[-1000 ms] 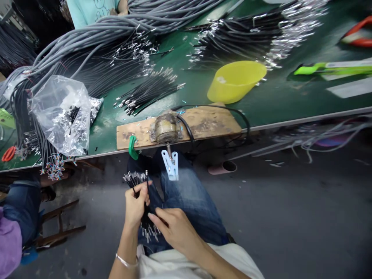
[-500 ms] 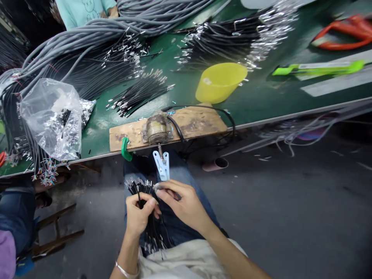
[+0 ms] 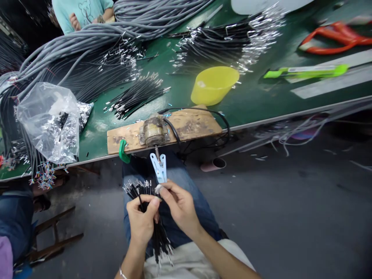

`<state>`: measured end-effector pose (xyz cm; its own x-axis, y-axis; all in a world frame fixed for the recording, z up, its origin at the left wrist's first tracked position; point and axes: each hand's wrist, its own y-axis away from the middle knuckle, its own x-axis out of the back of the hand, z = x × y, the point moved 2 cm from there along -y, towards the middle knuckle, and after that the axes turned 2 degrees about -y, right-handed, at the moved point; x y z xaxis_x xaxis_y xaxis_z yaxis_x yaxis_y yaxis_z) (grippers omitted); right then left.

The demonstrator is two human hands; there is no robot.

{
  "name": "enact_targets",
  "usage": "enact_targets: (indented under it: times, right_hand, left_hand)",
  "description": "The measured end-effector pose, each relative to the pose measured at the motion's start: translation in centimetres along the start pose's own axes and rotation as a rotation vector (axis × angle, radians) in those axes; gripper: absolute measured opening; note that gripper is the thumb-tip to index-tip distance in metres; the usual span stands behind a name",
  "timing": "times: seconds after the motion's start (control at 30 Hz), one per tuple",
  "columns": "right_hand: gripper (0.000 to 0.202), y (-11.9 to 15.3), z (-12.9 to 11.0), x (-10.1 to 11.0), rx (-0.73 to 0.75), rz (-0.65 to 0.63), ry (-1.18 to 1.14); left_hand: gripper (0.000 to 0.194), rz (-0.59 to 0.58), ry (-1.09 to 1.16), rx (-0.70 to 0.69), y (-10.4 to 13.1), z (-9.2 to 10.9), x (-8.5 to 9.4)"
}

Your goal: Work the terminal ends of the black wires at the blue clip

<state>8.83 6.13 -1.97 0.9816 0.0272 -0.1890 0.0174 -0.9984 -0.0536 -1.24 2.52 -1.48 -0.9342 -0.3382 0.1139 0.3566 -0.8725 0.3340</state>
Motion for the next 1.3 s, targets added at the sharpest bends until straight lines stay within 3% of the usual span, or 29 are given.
enact_targets:
  times: [0.13, 0.2, 0.37, 0.47, 0.53, 0.63, 0.73, 0.87, 0.93, 1.0, 1.07, 1.1, 1.13, 1.23, 1.3]
  right_hand:
    - [0.019, 0.0, 0.2, 0.7, -0.168, -0.051, -0.178]
    - [0.026, 0.0, 0.1, 0.9, -0.180, -0.062, -0.176]
    - [0.019, -0.5, -0.3, 0.7, -0.221, -0.046, -0.089]
    - [0.021, -1.3, -0.5, 1.3, -0.232, -0.026, -0.075]
    - [0.023, -1.8, -0.7, 1.9, -0.205, -0.097, -0.066]
    - [0.022, -1.9, -0.7, 2.6, -0.149, -0.306, -0.038]
    - [0.025, -1.6, -0.2, 2.6, -0.185, -0.372, -0.101]
    - [0.026, -1.0, 0.3, 1.7, -0.243, -0.249, -0.181]
    - [0.023, -0.8, -0.1, 1.4, -0.115, -0.093, -0.101]
    - [0.019, -0.7, -1.0, 1.3, 0.109, 0.055, 0.043]
    - [0.019, -0.7, -1.9, 1.3, 0.260, 0.087, 0.126]
    - [0.020, -0.9, -2.1, 1.3, 0.253, 0.038, 0.103]
    - [0.022, -1.2, -2.1, 1.4, 0.186, -0.047, 0.034]
    - [0.037, -2.1, -1.8, 1.6, -0.206, -0.357, -0.274]
    - [0.043, -2.9, -1.7, 1.9, -0.388, -0.491, -0.375]
  left_hand:
    - [0.022, -0.024, -0.065, -0.020, -0.3, 0.3, 0.7]
    - [0.018, -0.032, -0.129, -0.045, -0.3, 0.7, 1.0]
    - [0.014, -0.109, -0.354, -0.150, 0.2, 2.2, 0.7]
    - [0.012, -0.079, -0.391, -0.159, 0.3, 2.5, 0.6]
    - [0.014, -0.059, -0.391, -0.133, 0.2, 2.5, 0.7]
    - [0.020, -0.087, -0.319, -0.096, -0.1, 2.2, 0.8]
    - [0.028, -0.162, -0.144, -0.008, -0.3, 1.6, 0.6]
    - [0.034, -0.201, 0.066, 0.080, -0.3, 0.7, -0.1]
    - [0.034, -0.176, 0.093, 0.071, -0.2, 0.5, -0.5]
    - [0.036, -0.149, 0.098, 0.055, -0.2, 0.7, -0.6]
    - [0.038, -0.151, 0.084, 0.035, -0.3, 1.0, -0.6]
    - [0.038, -0.159, 0.070, 0.024, -0.4, 1.3, -0.4]
    - [0.037, -0.170, 0.051, 0.011, -0.5, 1.6, -0.2]
    - [0.022, -0.174, 0.004, -0.030, -0.9, 2.4, 0.4]
    - [0.014, -0.150, -0.024, -0.065, -1.0, 3.0, 0.6]
